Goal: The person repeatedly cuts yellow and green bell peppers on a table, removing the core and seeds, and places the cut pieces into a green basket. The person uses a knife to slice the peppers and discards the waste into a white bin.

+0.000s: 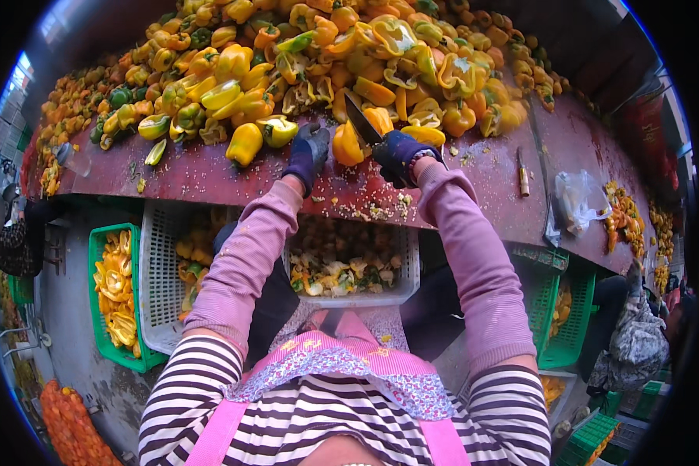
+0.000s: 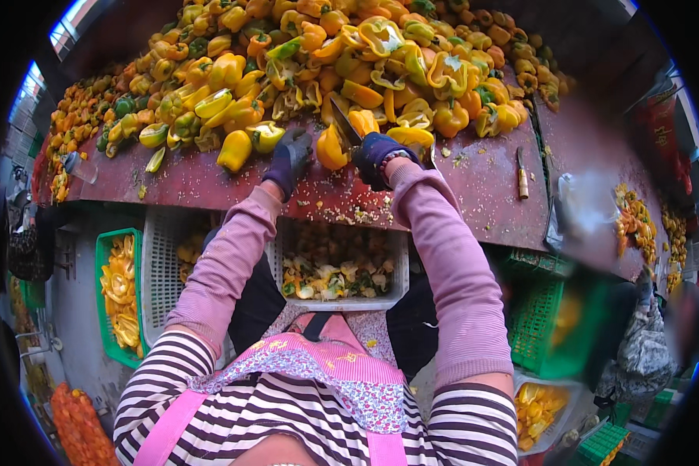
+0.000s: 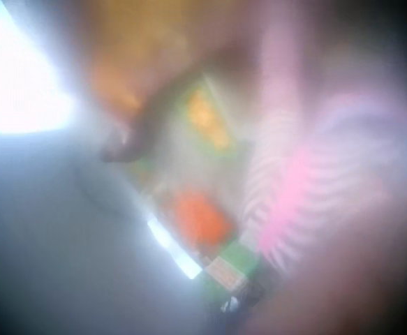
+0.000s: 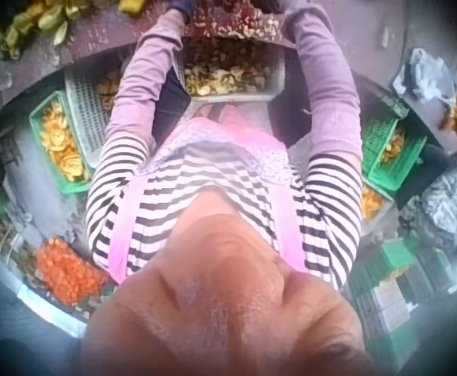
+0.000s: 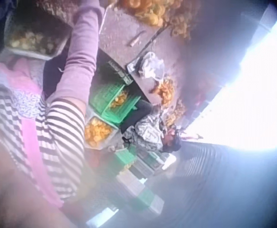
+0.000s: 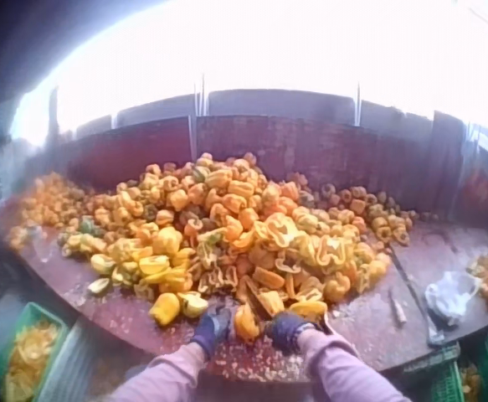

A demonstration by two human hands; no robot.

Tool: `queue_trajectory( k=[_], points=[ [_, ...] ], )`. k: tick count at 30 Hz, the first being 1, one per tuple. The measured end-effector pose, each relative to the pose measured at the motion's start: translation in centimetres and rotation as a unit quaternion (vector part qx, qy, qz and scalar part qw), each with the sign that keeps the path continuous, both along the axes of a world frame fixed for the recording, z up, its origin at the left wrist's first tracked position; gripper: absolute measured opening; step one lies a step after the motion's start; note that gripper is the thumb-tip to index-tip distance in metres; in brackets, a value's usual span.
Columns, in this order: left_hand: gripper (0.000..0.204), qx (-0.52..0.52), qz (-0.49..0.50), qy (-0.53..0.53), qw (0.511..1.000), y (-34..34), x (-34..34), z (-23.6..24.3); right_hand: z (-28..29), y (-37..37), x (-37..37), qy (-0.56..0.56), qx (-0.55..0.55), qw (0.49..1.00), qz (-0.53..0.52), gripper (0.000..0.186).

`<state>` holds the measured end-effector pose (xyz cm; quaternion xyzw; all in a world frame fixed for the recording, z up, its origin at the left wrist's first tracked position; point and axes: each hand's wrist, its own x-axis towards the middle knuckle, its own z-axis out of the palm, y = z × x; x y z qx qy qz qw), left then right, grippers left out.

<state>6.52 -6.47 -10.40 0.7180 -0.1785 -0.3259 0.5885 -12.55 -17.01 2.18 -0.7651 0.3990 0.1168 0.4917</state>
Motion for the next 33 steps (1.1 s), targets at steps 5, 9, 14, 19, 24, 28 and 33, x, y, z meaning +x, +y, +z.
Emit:
queue_trajectory(
  k=[5,9,14,19,24,28,33],
  points=[
    [0.094,0.007,-0.076,-0.322,0.944,-0.8,-5.6,2.5,1.7,0.5,-5.7,-0.187,-0.008,0.977,-0.101,0.036],
    [0.074,-0.061,-0.147,-0.065,0.985,-0.2,-1.0,-2.3,-3.4,-5.4,-10.7,-0.049,-0.518,0.843,-0.135,0.037],
    [0.032,-0.132,-0.205,0.162,0.956,1.5,-1.5,2.1,-7.7,-12.1,-16.8,0.132,-0.469,0.851,-0.197,0.035],
    [0.029,-0.098,-0.238,0.085,0.963,3.5,-0.5,3.8,-3.2,-4.2,-7.6,-0.253,-0.548,0.797,-0.026,0.029],
    [0.031,-0.005,-0.321,-0.023,0.947,4.2,-1.0,9.6,-6.1,2.0,1.0,-0.315,-0.49,0.798,0.158,0.064],
    [0.029,-0.059,-0.341,0.008,0.938,4.1,-0.9,9.4,-7.6,1.8,3.3,-0.348,-0.443,0.806,0.182,0.063],
    [0.029,-0.078,-0.372,-0.001,0.925,4.2,-1.4,9.2,-8.2,1.3,3.6,-0.395,-0.378,0.814,0.197,0.055]
  ],
)
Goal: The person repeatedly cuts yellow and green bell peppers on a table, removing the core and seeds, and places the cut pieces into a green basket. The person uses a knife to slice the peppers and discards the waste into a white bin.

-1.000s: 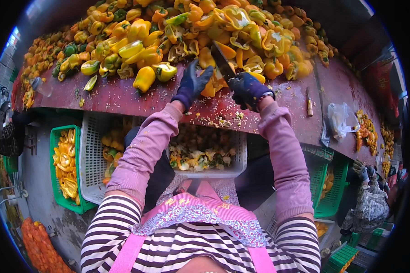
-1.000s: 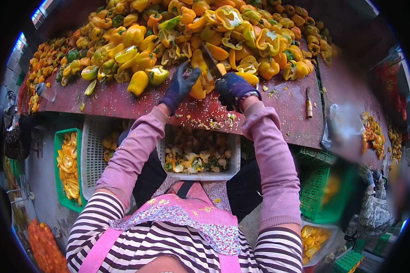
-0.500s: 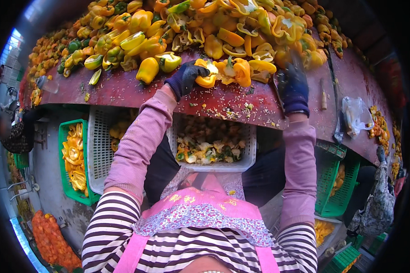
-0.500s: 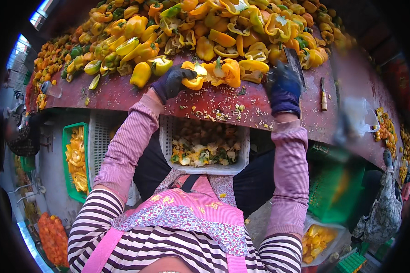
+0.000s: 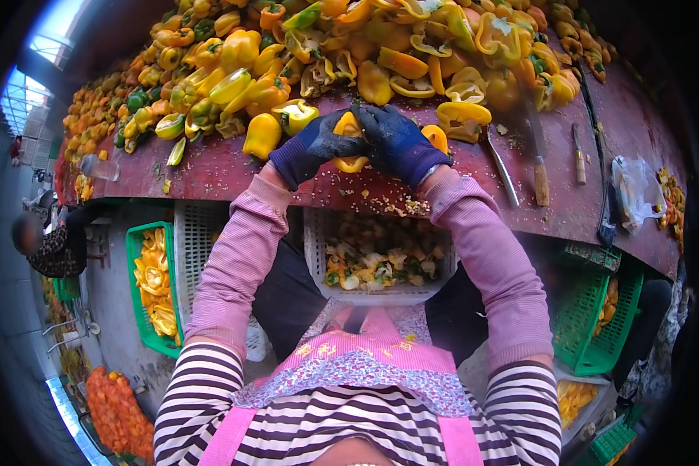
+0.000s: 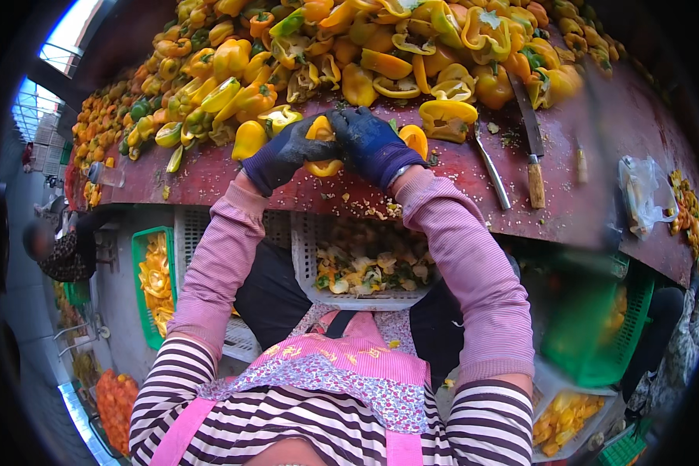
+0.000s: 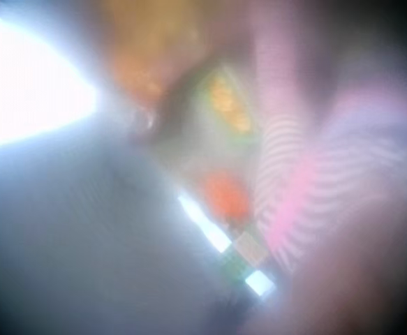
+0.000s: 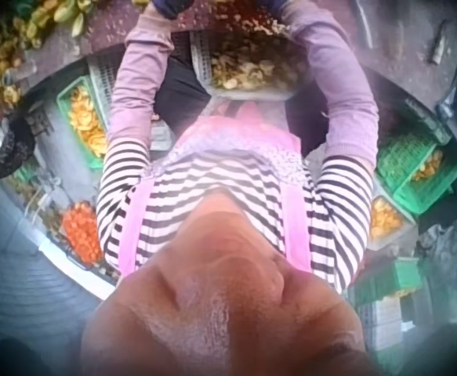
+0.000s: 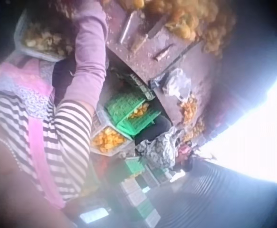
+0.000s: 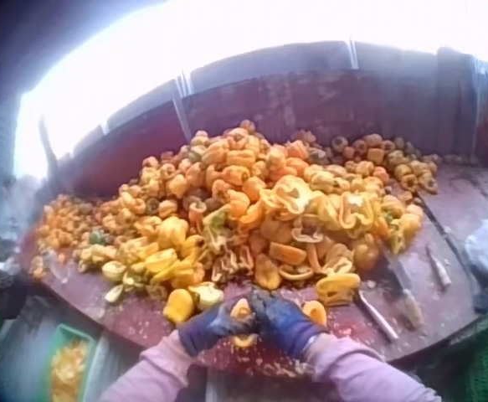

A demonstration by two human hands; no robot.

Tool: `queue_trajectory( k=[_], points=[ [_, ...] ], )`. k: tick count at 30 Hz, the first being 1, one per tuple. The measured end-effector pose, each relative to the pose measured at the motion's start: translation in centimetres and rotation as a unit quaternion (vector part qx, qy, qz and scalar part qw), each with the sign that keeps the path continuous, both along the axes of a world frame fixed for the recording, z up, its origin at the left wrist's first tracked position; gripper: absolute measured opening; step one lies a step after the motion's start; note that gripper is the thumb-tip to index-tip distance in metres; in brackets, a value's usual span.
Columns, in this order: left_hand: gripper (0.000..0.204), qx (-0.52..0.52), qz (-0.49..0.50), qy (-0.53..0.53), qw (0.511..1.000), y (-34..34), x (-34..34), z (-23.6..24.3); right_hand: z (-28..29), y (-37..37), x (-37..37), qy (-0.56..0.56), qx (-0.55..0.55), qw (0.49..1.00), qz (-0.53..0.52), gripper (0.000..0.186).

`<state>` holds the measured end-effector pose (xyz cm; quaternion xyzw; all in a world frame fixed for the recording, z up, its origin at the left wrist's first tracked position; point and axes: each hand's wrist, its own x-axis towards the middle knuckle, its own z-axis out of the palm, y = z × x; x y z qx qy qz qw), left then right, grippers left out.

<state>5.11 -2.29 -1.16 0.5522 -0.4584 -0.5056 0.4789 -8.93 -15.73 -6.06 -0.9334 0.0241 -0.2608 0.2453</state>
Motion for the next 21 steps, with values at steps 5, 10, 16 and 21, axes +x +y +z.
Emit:
queue_trajectory(
  k=[5,10,16,21],
  points=[
    [0.033,0.008,0.055,0.003,0.998,0.0,0.6,-1.8,0.5,-0.9,0.5,0.015,0.095,0.994,-0.041,0.05],
    [0.031,0.001,0.094,-0.138,0.986,-0.2,0.9,-2.5,0.7,-6.1,1.0,-0.164,0.665,0.72,-0.109,0.029],
    [0.022,0.029,0.091,-0.286,0.953,1.9,4.7,-4.4,8.1,-7.8,-6.5,0.038,0.391,0.905,0.162,0.032],
    [0.022,-0.06,0.05,-0.369,0.926,1.1,4.4,-4.2,5.0,-5.3,-7.1,0.141,0.215,0.966,-0.019,0.039]
  ],
)
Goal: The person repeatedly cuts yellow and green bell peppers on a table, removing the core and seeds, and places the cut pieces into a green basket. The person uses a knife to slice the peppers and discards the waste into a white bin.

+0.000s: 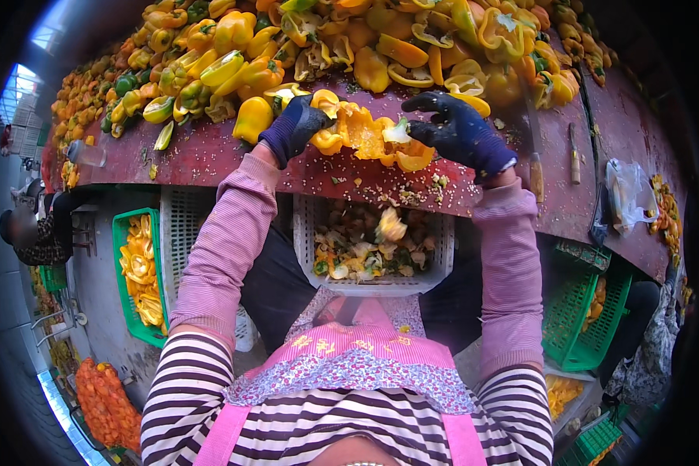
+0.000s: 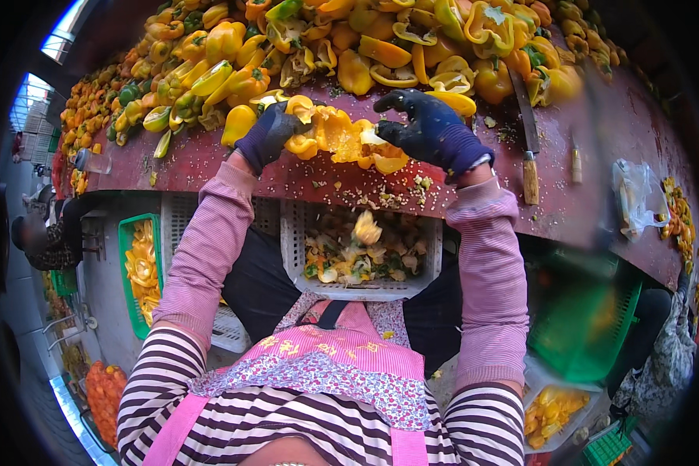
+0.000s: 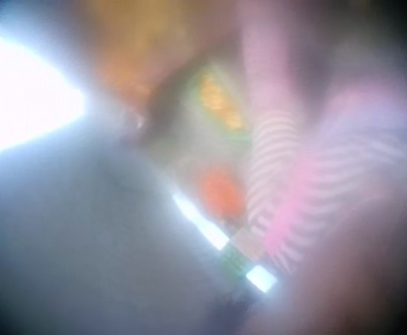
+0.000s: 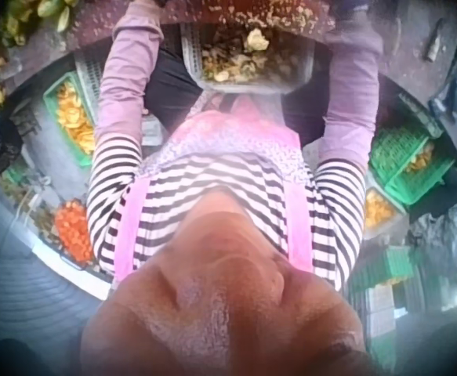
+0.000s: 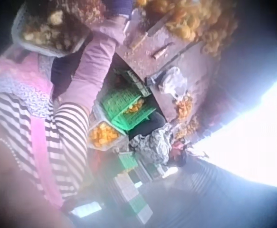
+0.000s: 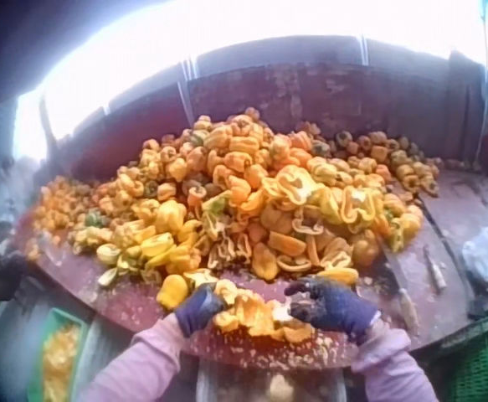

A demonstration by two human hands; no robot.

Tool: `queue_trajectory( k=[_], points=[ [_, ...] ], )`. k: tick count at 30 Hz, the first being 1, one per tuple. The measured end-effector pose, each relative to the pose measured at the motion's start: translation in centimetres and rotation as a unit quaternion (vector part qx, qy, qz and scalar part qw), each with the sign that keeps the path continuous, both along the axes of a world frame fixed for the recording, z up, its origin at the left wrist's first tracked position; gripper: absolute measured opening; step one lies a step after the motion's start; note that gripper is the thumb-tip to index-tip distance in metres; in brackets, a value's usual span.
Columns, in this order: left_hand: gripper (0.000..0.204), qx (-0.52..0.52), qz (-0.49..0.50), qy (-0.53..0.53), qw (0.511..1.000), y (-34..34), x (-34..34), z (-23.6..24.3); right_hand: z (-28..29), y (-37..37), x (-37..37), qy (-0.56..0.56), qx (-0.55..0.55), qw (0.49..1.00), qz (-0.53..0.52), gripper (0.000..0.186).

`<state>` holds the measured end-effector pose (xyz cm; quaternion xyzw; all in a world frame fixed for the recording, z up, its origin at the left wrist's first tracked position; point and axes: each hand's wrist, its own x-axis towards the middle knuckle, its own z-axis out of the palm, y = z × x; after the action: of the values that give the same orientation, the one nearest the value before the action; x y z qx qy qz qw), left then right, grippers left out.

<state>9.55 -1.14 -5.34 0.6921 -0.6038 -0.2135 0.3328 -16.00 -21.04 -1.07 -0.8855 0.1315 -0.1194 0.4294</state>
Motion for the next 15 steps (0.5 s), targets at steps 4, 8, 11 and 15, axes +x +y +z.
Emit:
queue_trajectory(
  k=[4,8,11,15],
  points=[
    [0.024,-0.013,-0.031,-0.12,0.992,-0.6,1.0,-0.9,-2.3,4.4,1.5,0.133,-0.371,0.919,-0.01,0.046],
    [0.016,-0.002,-0.019,-0.116,0.993,-0.7,0.4,-0.2,-5.3,3.8,3.2,0.162,-0.316,0.932,-0.075,0.037],
    [0.016,0.039,0.052,0.05,0.997,-0.6,-0.7,0.9,-6.1,1.6,2.9,0.098,-0.215,0.962,-0.14,0.021],
    [0.016,-0.057,-0.051,-0.099,0.992,-0.1,0.5,0.3,-5.1,-0.4,2.7,0.148,-0.185,0.965,-0.115,0.031]
  ],
)
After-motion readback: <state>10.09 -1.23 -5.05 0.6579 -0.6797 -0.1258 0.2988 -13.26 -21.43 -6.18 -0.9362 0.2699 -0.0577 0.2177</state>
